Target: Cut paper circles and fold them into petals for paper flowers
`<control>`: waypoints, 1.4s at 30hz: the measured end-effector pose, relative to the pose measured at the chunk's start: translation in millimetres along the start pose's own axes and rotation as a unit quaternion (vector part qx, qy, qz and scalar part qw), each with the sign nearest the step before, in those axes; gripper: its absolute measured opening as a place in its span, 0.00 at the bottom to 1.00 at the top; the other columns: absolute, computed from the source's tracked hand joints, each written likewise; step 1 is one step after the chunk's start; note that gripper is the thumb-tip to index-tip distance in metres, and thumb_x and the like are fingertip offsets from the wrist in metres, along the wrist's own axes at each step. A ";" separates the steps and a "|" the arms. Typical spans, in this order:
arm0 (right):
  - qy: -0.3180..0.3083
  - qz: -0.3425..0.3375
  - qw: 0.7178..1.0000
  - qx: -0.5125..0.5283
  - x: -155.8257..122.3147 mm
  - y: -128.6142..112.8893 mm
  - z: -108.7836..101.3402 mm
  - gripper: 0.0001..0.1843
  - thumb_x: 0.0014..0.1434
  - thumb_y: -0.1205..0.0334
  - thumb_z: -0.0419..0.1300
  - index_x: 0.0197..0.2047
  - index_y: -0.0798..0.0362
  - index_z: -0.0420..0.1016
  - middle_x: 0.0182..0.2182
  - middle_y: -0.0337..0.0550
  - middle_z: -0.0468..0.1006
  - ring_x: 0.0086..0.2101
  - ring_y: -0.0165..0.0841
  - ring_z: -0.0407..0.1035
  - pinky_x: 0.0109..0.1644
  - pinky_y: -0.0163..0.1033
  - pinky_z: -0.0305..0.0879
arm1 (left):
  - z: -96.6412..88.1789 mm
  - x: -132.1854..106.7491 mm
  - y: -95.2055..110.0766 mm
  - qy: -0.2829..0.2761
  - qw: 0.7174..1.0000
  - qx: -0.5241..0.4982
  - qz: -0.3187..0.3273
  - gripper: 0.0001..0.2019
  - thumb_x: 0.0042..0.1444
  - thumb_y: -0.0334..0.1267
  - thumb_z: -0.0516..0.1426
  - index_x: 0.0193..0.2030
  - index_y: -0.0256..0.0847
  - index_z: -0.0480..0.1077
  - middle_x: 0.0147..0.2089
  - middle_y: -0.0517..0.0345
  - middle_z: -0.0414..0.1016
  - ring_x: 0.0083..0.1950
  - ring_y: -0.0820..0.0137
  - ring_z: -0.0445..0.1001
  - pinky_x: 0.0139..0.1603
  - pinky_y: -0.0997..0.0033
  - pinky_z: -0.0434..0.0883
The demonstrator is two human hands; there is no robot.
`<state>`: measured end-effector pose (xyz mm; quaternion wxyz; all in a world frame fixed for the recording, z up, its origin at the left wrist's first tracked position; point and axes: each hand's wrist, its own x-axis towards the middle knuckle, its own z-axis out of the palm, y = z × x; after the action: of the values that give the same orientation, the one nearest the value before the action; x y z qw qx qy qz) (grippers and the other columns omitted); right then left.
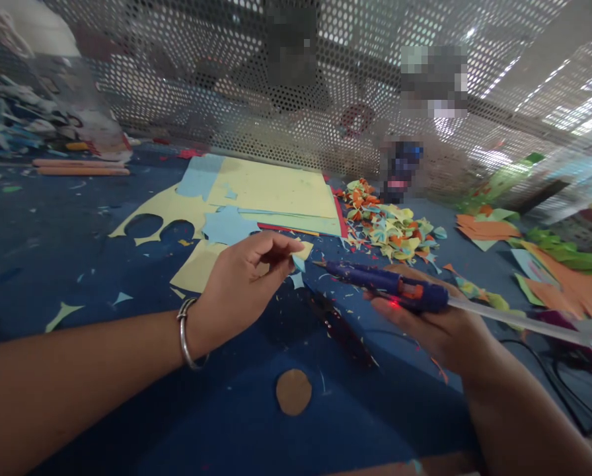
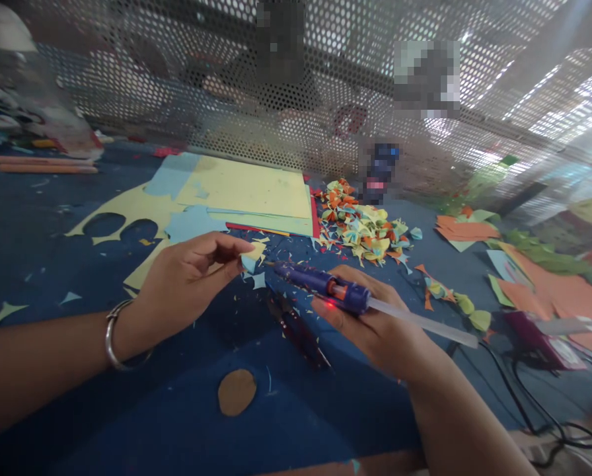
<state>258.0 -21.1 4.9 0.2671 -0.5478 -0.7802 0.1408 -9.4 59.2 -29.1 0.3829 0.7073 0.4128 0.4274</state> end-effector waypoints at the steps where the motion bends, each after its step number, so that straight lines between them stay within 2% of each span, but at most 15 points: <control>1: -0.004 -0.006 1.000 0.000 -0.6 -0.6 0.9 0.05 0.67 0.57 0.61 0.42 0.47 0.75 0.38 0.42 0.81 0.37 0.37 0.77 0.40 0.40 0.73 | 0.0 -0.5 0.8 -0.001 1.000 0.010 0.006 0.08 0.62 0.36 0.59 0.47 0.43 0.77 0.44 0.55 0.83 0.42 0.69 0.79 0.46 0.69 0.75; 8: 0.010 -0.029 1.000 0.004 -3.1 -2.8 3.3 0.03 0.66 0.59 0.61 0.42 0.47 0.72 0.37 0.42 0.79 0.37 0.38 0.75 0.38 0.40 0.73 | -0.7 -3.0 2.7 -0.010 0.996 0.066 0.061 0.10 0.62 0.32 0.58 0.47 0.45 0.78 0.42 0.57 0.84 0.40 0.70 0.80 0.44 0.71 0.75; 13: -0.022 -0.034 0.999 0.003 0.3 -8.0 2.0 0.04 0.68 0.58 0.59 0.42 0.49 0.70 0.34 0.40 0.74 0.32 0.34 0.70 0.37 0.40 0.70 | 0.0 -4.8 3.3 -0.015 0.996 0.066 0.066 0.10 0.62 0.32 0.58 0.47 0.45 0.78 0.41 0.58 0.84 0.40 0.70 0.80 0.43 0.71 0.75; 20: -0.028 -0.053 0.998 -0.021 -1.6 -10.3 0.9 0.03 0.69 0.60 0.59 0.41 0.48 0.68 0.34 0.40 0.75 0.33 0.33 0.70 0.38 0.38 0.69 | 0.0 -3.6 5.0 -0.018 0.995 0.072 0.072 0.10 0.61 0.30 0.58 0.45 0.44 0.78 0.40 0.58 0.84 0.40 0.71 0.80 0.43 0.72 0.74; 35: -0.022 -0.062 0.997 -0.049 -2.2 -11.5 -0.1 0.06 0.70 0.56 0.58 0.44 0.48 0.67 0.33 0.38 0.73 0.31 0.32 0.70 0.36 0.36 0.67 | 1.1 -3.7 5.3 -0.014 0.992 0.069 0.102 0.10 0.60 0.27 0.58 0.45 0.41 0.79 0.39 0.59 0.84 0.38 0.74 0.80 0.43 0.77 0.74; 42: -0.026 -0.060 0.996 -0.053 -1.0 -15.4 -1.5 0.06 0.70 0.56 0.58 0.41 0.48 0.67 0.31 0.35 0.71 0.29 0.30 0.68 0.34 0.35 0.65 | 0.9 -3.9 3.3 -0.015 0.993 0.066 0.100 0.10 0.60 0.27 0.59 0.45 0.41 0.79 0.39 0.60 0.84 0.39 0.75 0.80 0.43 0.79 0.73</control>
<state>247.1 -27.8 13.8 0.2252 -0.5094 -0.8248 0.0973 -8.8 54.2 -27.5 0.2967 0.7751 0.3614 0.4250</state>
